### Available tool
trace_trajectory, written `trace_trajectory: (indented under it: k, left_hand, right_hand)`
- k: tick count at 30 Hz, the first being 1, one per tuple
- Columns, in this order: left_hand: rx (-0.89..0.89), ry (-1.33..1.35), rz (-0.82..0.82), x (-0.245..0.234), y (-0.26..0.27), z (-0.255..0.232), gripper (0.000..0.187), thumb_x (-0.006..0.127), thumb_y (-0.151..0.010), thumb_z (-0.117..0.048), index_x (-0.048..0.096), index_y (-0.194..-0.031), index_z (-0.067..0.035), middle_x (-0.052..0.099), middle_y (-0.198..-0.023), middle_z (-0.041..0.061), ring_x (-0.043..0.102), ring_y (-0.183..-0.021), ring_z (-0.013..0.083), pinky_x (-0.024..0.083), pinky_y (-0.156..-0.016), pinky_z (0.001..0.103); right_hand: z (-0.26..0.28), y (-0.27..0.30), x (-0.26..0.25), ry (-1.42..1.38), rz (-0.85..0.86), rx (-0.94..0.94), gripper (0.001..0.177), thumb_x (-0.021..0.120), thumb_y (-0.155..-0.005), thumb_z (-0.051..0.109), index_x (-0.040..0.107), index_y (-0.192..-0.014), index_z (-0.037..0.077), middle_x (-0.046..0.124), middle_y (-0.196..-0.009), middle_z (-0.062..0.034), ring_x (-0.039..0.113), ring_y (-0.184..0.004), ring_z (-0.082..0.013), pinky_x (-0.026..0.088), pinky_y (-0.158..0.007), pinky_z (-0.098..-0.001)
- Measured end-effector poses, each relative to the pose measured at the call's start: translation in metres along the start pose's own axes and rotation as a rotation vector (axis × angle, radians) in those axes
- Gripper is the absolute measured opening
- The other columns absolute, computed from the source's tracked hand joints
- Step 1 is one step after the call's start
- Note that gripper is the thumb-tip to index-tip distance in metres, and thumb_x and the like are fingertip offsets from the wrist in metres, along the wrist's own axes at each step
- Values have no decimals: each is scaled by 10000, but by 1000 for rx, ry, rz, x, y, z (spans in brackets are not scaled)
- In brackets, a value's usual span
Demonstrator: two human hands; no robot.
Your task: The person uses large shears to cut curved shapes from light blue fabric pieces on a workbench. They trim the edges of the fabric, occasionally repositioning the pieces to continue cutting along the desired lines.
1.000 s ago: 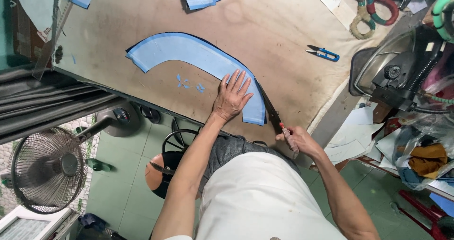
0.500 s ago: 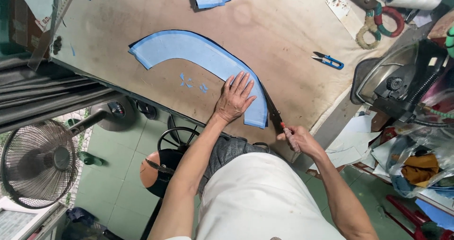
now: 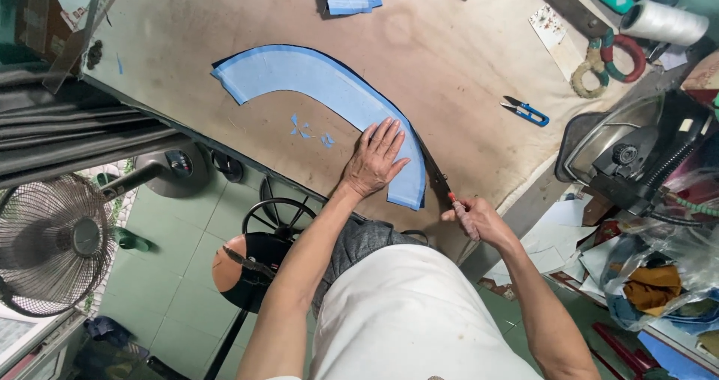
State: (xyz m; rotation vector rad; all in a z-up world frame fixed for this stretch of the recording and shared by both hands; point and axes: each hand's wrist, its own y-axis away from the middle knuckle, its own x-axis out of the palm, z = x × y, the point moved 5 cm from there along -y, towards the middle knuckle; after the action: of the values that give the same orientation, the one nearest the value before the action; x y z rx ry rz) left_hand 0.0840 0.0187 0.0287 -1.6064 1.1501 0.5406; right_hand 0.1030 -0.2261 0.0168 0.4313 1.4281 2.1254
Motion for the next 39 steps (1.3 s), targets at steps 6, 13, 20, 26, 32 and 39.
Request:
trace_trajectory:
  k: [6, 13, 20, 26, 32, 39]
  left_hand:
    - [-10, 9, 9, -1, -1, 0, 549, 625, -972, -384, 583, -1343, 18, 532, -1437, 250, 512, -1349, 389, 405, -1118, 544]
    - [-12, 0, -1, 0, 0, 1, 561, 632, -964, -375, 569, -1354, 23, 524, -1445, 251, 501, -1360, 387, 396, -1124, 539]
    - [-17, 7, -5, -1, 1, 2, 565, 630, -967, -372, 565, -1360, 27, 525, -1443, 249, 501, -1359, 386, 390, -1129, 535]
    - [-18, 4, -2, -4, -2, 2, 560, 627, -968, -371, 568, -1348, 37, 532, -1431, 254, 510, -1349, 389, 398, -1123, 532]
    - [-28, 5, 4, -2, 1, 4, 569, 629, -962, -375, 562, -1347, 40, 536, -1420, 256, 516, -1339, 395, 406, -1119, 534]
    - [-29, 1, -2, -2, 1, 5, 569, 621, -964, -375, 561, -1349, 40, 537, -1420, 252, 516, -1340, 389, 412, -1119, 527]
  right_hand:
    - [11, 0, -11, 10, 4, 4, 295, 512, -998, 153, 656, -804, -16, 617, -549, -122, 516, -341, -130, 395, -300, -218]
    - [17, -1, -15, 38, -8, 25, 310, 495, -1001, 177, 663, -838, -25, 650, -638, -118, 492, -393, -106, 389, -328, -215]
    - [11, -5, -19, 92, -4, 16, 310, 511, -990, 171, 674, -819, -29, 628, -608, -115, 502, -398, -123, 387, -337, -229]
    - [20, 1, -31, 73, -7, 7, 301, 517, -988, 166, 663, -800, -17, 589, -581, -94, 489, -397, -115, 373, -337, -219]
    - [35, 1, -35, 61, 2, 4, 294, 523, -986, 161, 652, -782, -5, 551, -554, -75, 477, -396, -107, 359, -338, -209]
    - [47, 5, -36, 32, 6, 4, 289, 531, -984, 155, 639, -758, 10, 502, -521, -50, 462, -395, -97, 342, -339, -197]
